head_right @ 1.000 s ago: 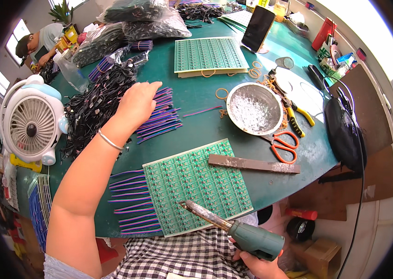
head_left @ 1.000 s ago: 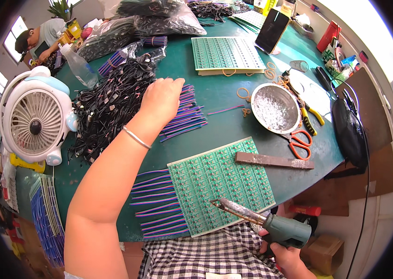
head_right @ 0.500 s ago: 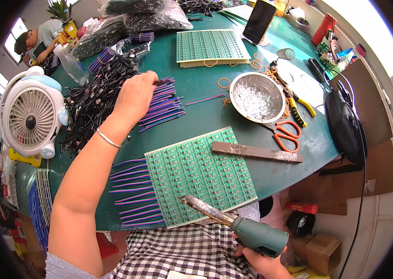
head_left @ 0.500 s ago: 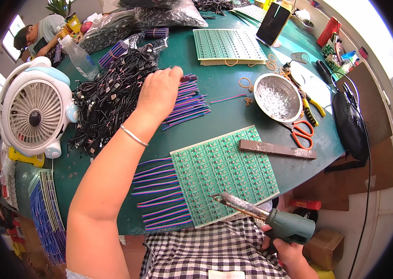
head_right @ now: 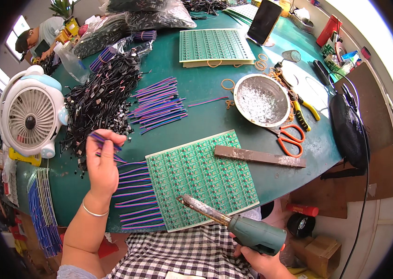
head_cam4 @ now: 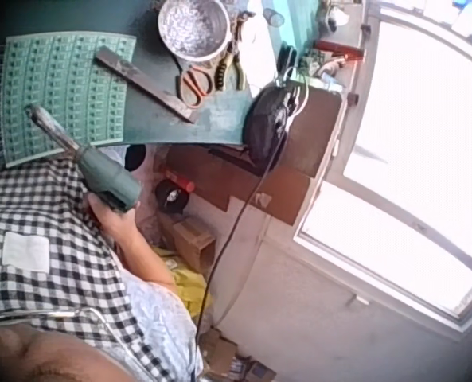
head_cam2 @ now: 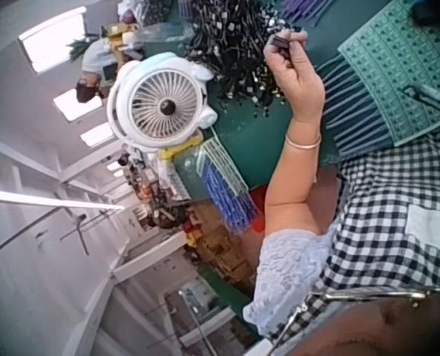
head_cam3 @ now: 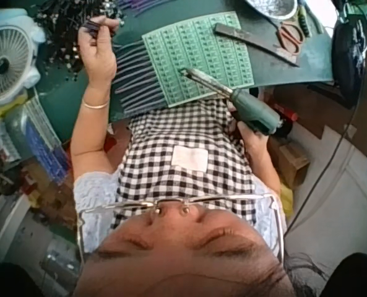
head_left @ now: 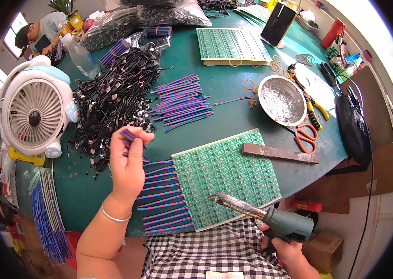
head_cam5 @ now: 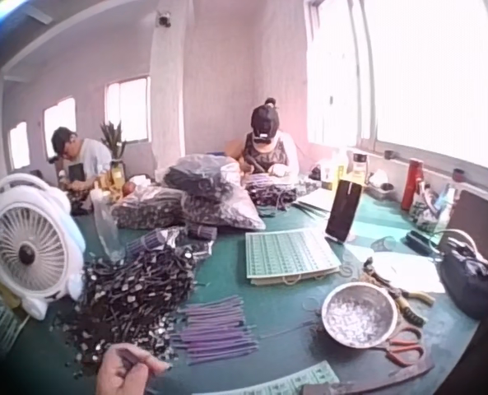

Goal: The person solders small electronic components onto a green circuit board at a workbench. This is done using a soldering iron and solder wire.

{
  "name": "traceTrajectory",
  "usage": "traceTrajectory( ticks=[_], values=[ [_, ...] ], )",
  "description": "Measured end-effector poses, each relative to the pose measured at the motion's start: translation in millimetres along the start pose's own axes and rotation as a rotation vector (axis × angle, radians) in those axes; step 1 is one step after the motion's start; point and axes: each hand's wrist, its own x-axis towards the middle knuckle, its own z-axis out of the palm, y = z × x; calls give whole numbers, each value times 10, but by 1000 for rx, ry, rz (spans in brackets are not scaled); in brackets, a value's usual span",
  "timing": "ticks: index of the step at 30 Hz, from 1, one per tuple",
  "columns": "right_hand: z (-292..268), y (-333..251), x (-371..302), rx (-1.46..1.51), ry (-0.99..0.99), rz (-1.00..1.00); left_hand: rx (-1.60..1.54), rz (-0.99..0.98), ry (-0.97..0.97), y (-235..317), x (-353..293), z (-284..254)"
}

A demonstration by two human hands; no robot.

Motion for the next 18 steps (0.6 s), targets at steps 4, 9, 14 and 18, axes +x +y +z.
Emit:
traceTrajectory(
  ticks=[4, 9, 14, 18],
  values=[
    [15, -53, 21, 111, -53, 11, 103, -257, -184, -74, 150, 43],
    [59, -25, 2, 13, 69, 10, 659, 202, -337, -3, 718, 294],
    [31, -25, -17, -2, 57, 4, 1135, 332, -522, -61, 1053, 496],
    [8, -13, -23, 15, 91, 3, 164, 208, -217, -26, 852, 404]
  ],
)
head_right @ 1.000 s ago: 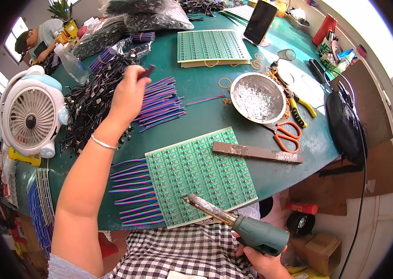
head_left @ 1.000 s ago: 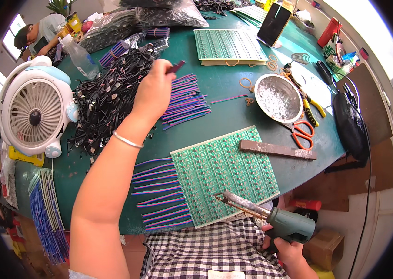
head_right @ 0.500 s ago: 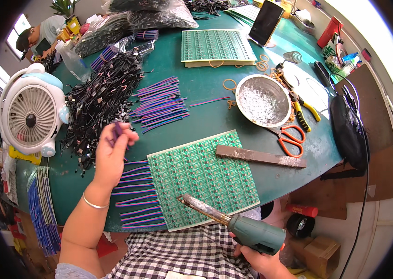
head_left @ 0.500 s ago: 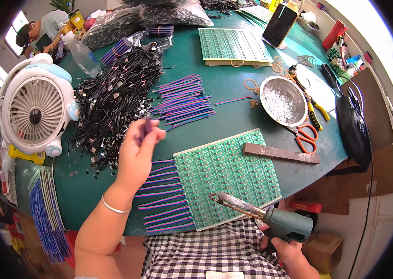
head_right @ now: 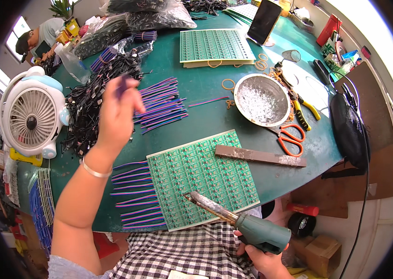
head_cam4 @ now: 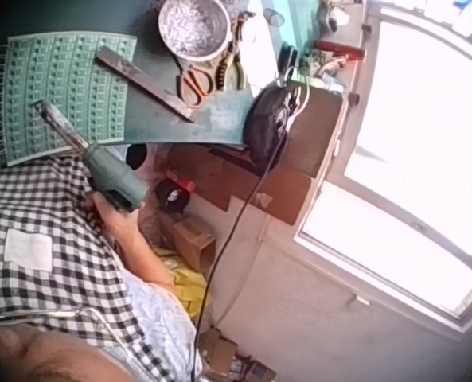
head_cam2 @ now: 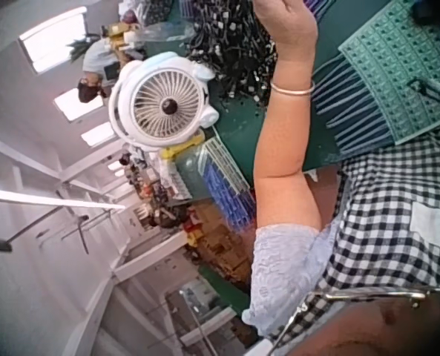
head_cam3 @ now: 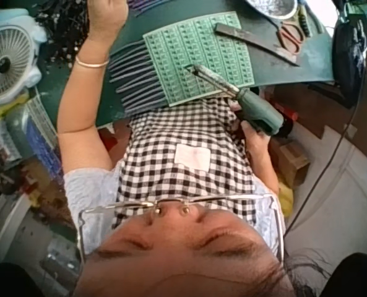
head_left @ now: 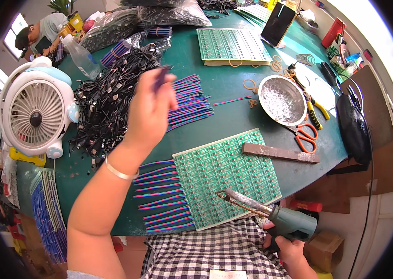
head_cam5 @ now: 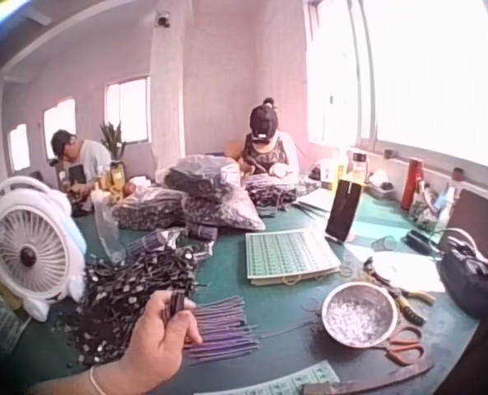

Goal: The person solders small electronic components onto a green circuit board at a workbench. This is done using a soldering iron and solder wire.

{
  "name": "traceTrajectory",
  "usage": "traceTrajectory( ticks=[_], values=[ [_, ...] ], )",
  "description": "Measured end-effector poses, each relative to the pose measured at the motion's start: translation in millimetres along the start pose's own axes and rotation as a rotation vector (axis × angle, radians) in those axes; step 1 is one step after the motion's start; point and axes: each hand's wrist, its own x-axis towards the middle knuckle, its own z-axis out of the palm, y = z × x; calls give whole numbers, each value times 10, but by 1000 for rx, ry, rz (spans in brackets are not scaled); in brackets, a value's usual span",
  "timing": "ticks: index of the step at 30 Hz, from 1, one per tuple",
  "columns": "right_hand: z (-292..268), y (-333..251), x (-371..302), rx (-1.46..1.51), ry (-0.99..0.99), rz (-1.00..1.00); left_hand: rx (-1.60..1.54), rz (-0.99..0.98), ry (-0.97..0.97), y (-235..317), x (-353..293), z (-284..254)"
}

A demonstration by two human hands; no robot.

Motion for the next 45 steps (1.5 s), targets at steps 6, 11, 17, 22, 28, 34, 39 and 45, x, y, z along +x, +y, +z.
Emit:
traceTrajectory(
  ticks=[6, 11, 17, 22, 28, 34, 39, 45],
  values=[
    [-14, -32, 65, 109, -82, 32, -293, -226, 225, 65, -781, -193],
    [27, -10, 53, 59, -76, 23, -326, -383, 229, 30, -800, -258],
    [61, -8, 2, 6, -21, 42, -531, -629, 223, 134, -641, -415],
    [29, -2, -23, -8, -15, -6, -745, -883, 34, 576, -612, -480],
    [-19, -46, -134, -2, -34, 72, -721, -1376, -624, 1054, -1285, -357],
    [-139, 6, -211, -93, -119, 58, -679, -1497, -648, 1011, -1569, -274],
    [-51, -68, -266, 71, -33, 114, -162, -1016, -649, 1211, -1470, -254],
    [-170, -27, -350, -18, -109, 126, 428, 125, -557, 1050, -1707, -166]
  ],
)
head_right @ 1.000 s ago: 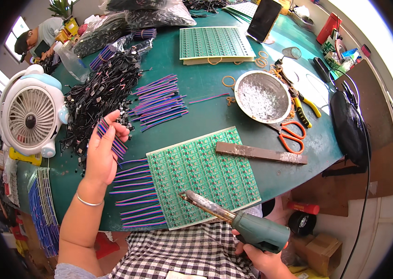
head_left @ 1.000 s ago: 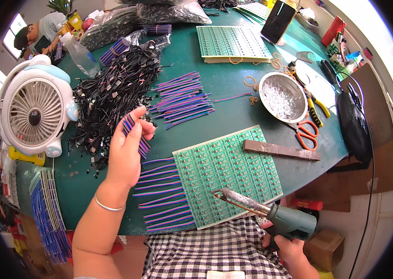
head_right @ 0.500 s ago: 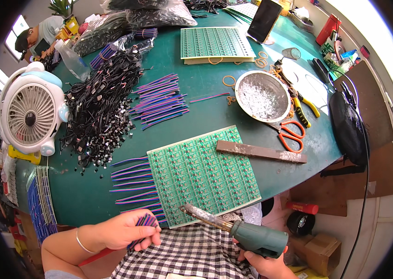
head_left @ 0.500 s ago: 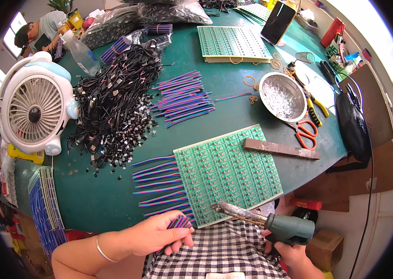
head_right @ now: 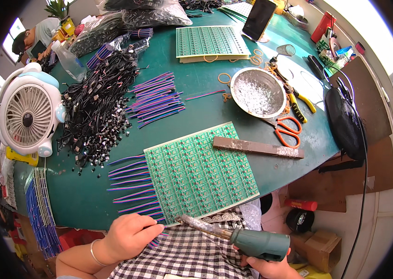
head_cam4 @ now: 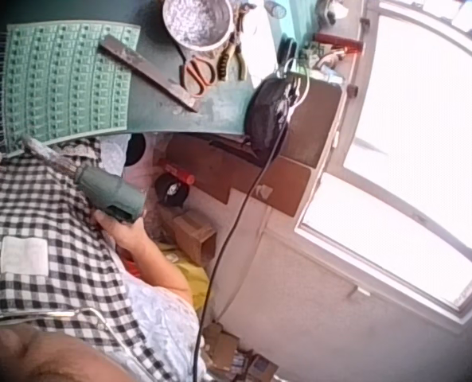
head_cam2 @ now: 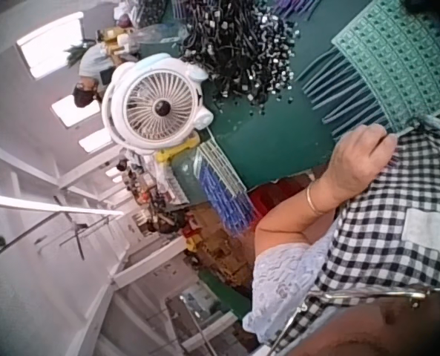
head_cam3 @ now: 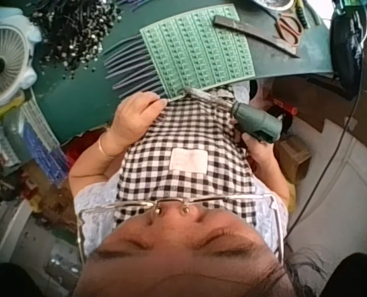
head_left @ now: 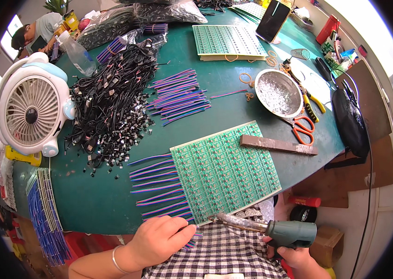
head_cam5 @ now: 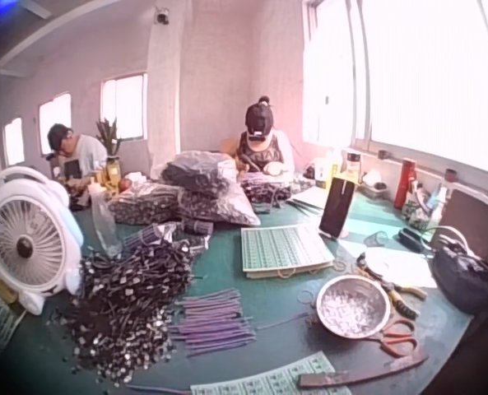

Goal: The person solders small electronic components onto a green circuit board at a workbench. This is done using a soldering iron and solder wire.

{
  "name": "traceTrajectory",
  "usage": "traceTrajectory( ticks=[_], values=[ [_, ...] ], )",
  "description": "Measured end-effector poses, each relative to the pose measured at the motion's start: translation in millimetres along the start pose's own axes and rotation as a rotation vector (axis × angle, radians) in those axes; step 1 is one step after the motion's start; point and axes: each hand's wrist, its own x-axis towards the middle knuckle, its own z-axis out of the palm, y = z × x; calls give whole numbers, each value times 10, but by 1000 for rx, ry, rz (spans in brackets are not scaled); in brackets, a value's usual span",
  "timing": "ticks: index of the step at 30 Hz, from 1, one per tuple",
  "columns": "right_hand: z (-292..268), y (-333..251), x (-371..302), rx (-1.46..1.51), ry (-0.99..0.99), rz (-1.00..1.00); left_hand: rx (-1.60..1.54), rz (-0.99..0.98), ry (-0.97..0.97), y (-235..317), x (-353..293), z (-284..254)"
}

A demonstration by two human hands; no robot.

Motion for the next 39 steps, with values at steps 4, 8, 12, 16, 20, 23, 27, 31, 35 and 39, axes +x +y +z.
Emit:
traceTrajectory(
  ticks=[4, 8, 12, 16, 20, 23, 27, 31, 35, 39],
  values=[
    [-10, -69, 72, -44, -94, 38, 21, -64, -23, 3, -64, 108],
    [75, -51, 83, -3, -44, 52, 38, -65, 16, -4, -90, 132],
    [9, 10, 158, -321, -93, -129, 57, -64, 3, -4, -108, 141],
    [40, 24, 215, -758, -171, -428, 73, -64, -10, -1, -111, 138],
    [114, 11, 222, -783, -110, -398, 72, -54, -2, -8, -105, 143],
    [105, 7, 248, -829, -155, -443, 71, -59, 5, -7, -105, 143],
    [100, -3, 250, -873, -211, -442, 57, -67, 0, -19, -103, 147],
    [113, 18, 157, -834, -76, -425, 54, -64, -3, -22, -101, 144],
    [104, -5, 187, -913, -129, -493, 59, -69, -21, -17, -93, 133],
    [102, 18, 221, -931, -179, -517, 63, -60, -24, -23, -101, 135]
  ],
)
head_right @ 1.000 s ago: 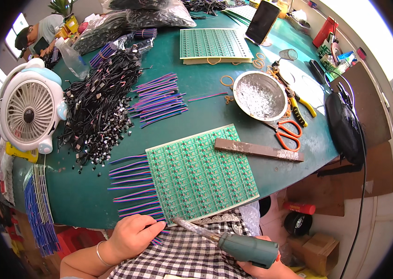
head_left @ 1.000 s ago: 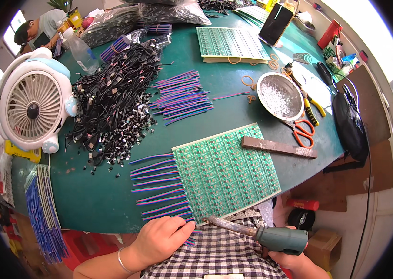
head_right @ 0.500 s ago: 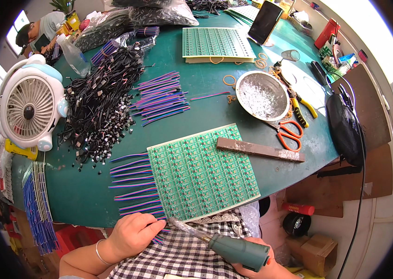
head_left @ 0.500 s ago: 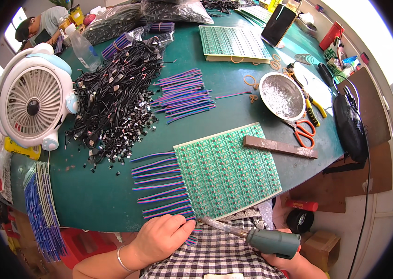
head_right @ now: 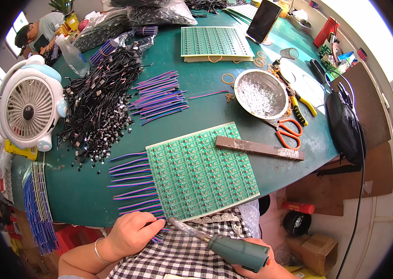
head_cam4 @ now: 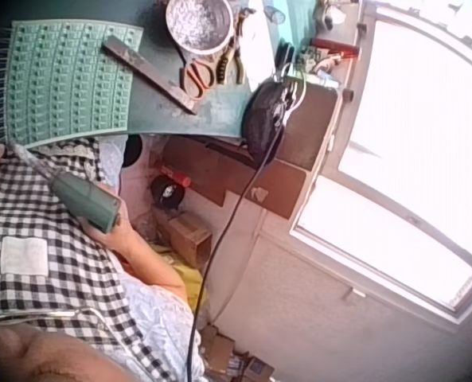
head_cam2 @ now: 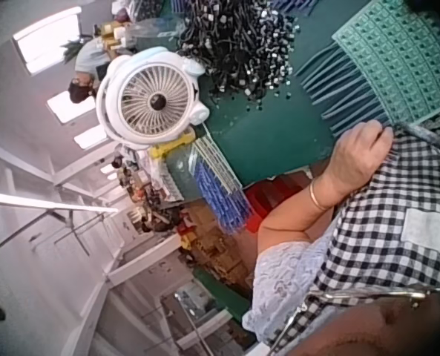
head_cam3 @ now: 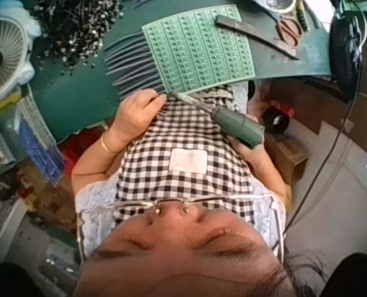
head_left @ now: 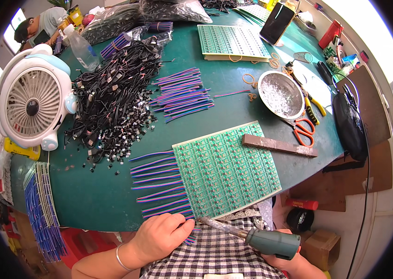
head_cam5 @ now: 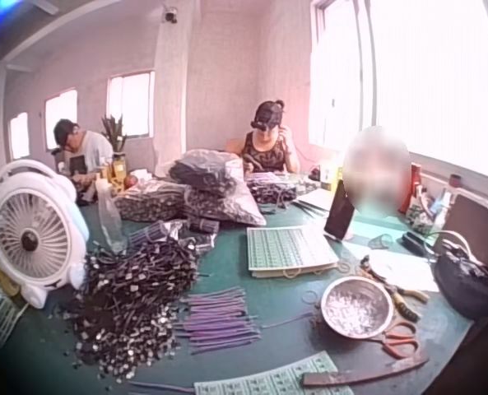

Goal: The person solders small electronic components onto a green circuit board at a workbench. This is done using a soldering iron and solder wire.

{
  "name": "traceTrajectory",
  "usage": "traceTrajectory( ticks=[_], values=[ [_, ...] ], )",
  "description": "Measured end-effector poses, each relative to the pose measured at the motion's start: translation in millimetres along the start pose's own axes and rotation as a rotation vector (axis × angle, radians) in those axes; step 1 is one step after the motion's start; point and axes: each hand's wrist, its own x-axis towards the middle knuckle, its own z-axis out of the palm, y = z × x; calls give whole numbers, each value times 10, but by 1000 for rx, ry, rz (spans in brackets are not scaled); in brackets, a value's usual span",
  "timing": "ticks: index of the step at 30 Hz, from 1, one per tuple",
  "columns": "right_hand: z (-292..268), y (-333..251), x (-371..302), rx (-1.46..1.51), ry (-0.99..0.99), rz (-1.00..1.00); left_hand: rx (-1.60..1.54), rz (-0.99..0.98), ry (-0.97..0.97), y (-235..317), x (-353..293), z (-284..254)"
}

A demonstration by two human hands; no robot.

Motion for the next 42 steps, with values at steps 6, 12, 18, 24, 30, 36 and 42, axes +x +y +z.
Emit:
traceTrajectory(
  ticks=[6, 12, 18, 24, 30, 36, 42],
  values=[
    [-24, -44, 24, 42, 6, 33, -15, -4, 5, -8, 2, 6],
    [-10, 2, -11, 56, 12, 4, -12, -3, 5, -5, -6, 5],
    [-34, -54, 46, 71, -2, -7, -5, 11, 8, -12, -5, 12],
    [-70, -74, -22, -25, 12, 6, -3, 10, 9, -13, -8, 13],
    [-56, -79, -14, -32, -36, 27, 23, 46, 1, -38, -20, 22],
    [-63, 28, -14, 197, -27, 26, 28, 54, 1, -39, -39, 27],
    [-55, -74, -39, 890, 166, 413, 31, 46, -14, -23, -20, 4]
  ],
)
